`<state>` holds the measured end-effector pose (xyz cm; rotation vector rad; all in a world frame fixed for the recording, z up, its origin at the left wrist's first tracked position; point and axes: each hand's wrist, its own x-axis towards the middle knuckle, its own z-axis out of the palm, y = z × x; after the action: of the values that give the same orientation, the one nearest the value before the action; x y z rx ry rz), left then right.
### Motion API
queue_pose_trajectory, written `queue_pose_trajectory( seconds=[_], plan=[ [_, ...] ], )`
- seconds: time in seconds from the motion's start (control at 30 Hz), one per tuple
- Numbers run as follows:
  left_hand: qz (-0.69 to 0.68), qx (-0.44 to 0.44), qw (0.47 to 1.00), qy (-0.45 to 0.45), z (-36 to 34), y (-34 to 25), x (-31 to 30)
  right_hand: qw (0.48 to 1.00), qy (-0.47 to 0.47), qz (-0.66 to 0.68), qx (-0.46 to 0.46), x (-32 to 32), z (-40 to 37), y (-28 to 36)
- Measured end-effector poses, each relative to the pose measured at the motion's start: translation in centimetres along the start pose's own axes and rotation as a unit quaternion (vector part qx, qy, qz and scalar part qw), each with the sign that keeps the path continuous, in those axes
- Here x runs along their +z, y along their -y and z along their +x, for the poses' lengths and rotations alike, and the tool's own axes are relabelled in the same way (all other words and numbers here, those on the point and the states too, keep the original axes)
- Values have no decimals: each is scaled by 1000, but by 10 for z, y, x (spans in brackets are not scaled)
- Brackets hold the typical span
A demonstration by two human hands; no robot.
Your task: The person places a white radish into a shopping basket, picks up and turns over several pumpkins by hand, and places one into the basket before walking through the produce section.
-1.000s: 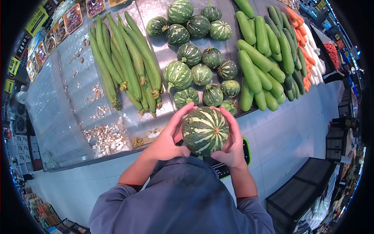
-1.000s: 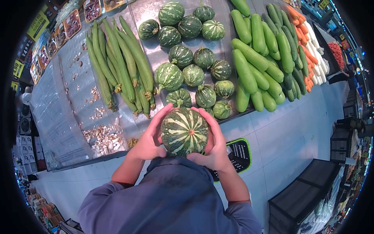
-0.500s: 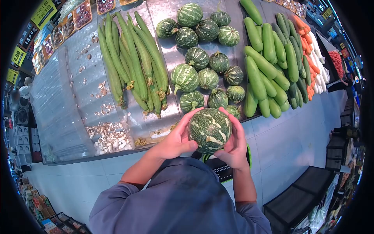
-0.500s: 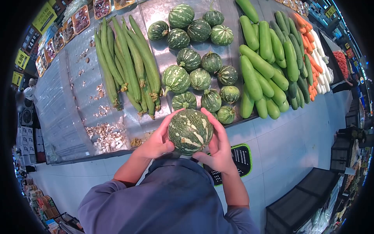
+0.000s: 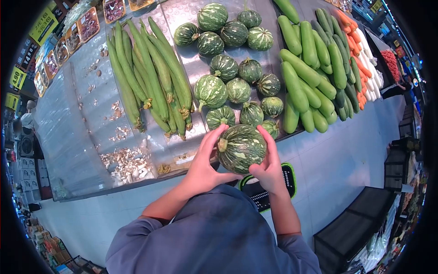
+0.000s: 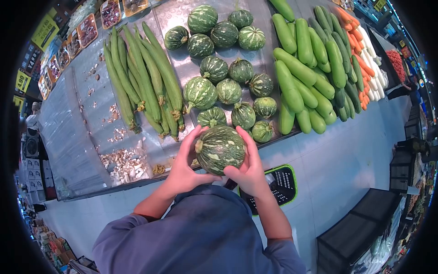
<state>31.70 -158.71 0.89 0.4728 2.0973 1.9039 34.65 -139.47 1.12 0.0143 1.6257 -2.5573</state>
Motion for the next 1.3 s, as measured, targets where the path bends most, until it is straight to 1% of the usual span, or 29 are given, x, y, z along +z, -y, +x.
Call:
queue_pose_trajectory(
  seconds=[0.03,0.07,0.13,0.17,0.2,0.27,0.3,0.37,0.4,0.47,0.5,0.57,0.67,0.73,0.8,0.83,0.87,0.9,0.93,1.0,1.03,1.07,1.13,1.17,1.2,1.23,1.27,1.3],
  plan=[
    [19,9,1000,0,-1,1,-1,1000,-9,-2,-23,-2,1,-6],
    [21,8,1000,-4,-2,-2,-3,1000,-5,-1,-22,-5,0,-11],
    [121,98,988,18,-1,-7,-5,998,1,10,-61,-12,-2,-21],
    [47,107,993,23,3,-3,-5,998,-14,28,-50,-13,-2,-23],
    [46,107,993,23,2,0,-5,998,-14,27,-49,-13,-3,-23],
    [-61,25,996,65,2,2,-4,993,-6,120,-15,-10,-4,-19],
    [-65,26,995,65,3,1,-4,993,-7,116,-14,-7,-3,-17],
    [44,28,997,64,5,-5,-5,985,-13,169,-24,-1,0,-15],
    [42,29,997,63,5,-8,-6,986,-12,167,-23,-2,-1,-14],
    [103,34,992,71,6,-13,-7,987,1,164,-2,-6,-2,-16],
    [101,34,992,71,7,-12,-7,987,0,162,-2,-6,-2,-18],
    [15,50,995,83,9,-10,-4,977,-17,212,31,-5,-3,-21],
    [-24,40,994,95,12,-5,-4,973,-25,224,52,-1,-6,-20],
    [-22,45,995,91,8,-2,-4,969,-26,240,57,-7,-7,-26],
    [2,25,996,91,14,0,-6,983,21,179,22,-12,-2,-28],
    [11,20,996,85,16,3,-6,989,15,143,42,-18,1,-25],
    [18,16,997,76,16,8,-6,992,38,87,79,-34,7,-22],
    [5,10,997,71,18,16,-4,990,78,27,116,-40,15,-5],
    [-10,-3,998,69,18,23,-2,981,112,-31,159,-42,23,8],
    [23,-21,998,61,20,30,-1,960,179,-173,128,-46,44,16],
    [-60,-34,996,56,21,43,1,954,197,-176,140,-44,55,21],
    [-68,-29,996,56,26,43,2,953,194,-184,142,-48,64,22],
    [-69,-47,996,39,33,40,-4,971,135,-40,192,-63,88,8],
    [-57,-36,997,23,34,39,-7,973,95,66,201,-72,103,2],
    [-60,-34,997,23,36,40,-14,983,59,84,155,-72,121,6],
    [-28,-44,995,82,39,41,-25,989,23,102,107,-71,142,12],
    [4,-54,989,139,42,43,-35,998,-49,3,25,-84,165,6],
    [35,-57,987,146,40,45,-42,966,-151,-195,-79,-92,186,4]
  ],
)
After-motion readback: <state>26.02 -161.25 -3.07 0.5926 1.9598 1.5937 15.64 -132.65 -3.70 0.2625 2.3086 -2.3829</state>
